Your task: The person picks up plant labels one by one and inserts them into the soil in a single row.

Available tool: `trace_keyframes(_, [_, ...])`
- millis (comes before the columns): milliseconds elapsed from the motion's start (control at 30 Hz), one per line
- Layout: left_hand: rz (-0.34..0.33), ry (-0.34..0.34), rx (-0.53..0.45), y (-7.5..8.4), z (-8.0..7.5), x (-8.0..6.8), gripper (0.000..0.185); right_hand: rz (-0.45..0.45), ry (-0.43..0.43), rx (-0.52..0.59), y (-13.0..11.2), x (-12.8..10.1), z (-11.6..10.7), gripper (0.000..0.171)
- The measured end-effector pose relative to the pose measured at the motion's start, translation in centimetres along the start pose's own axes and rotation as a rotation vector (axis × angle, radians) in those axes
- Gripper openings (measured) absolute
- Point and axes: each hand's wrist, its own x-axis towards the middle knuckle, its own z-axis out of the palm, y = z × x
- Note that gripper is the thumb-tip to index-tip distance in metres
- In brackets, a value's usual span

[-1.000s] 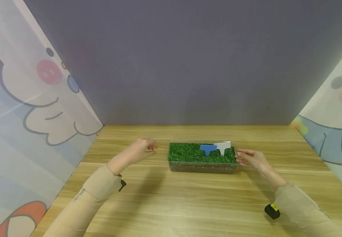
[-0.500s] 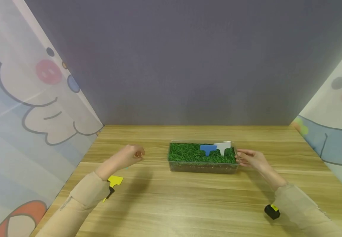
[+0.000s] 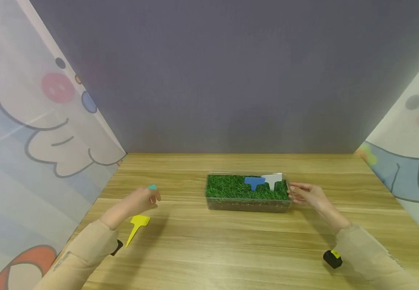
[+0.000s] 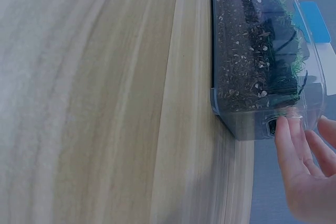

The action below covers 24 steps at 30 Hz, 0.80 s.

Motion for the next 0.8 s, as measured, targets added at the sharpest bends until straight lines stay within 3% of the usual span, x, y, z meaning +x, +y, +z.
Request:
trace_keyframes(267, [-0.068, -0.075, -0.037, -1.2, 1.2, -1.2, 0.018, 0.006, 0.000, 0.007, 0.2, 0.1, -0.1, 0.104])
trace_keyframes(600, [-0.049, -0.132, -0.029, -3.2, 2.5, -2.1, 0.029, 0.009, 0.007, 0.010, 0.1, 0.0, 0.1, 0.102])
trace_keyframes(800, [-0.122, -0.173, -0.023, -4.1, 3.1, -2.5, 0.032, 0.012, 0.008, 0.005, -0.2, -0.2, 0.2, 0.102])
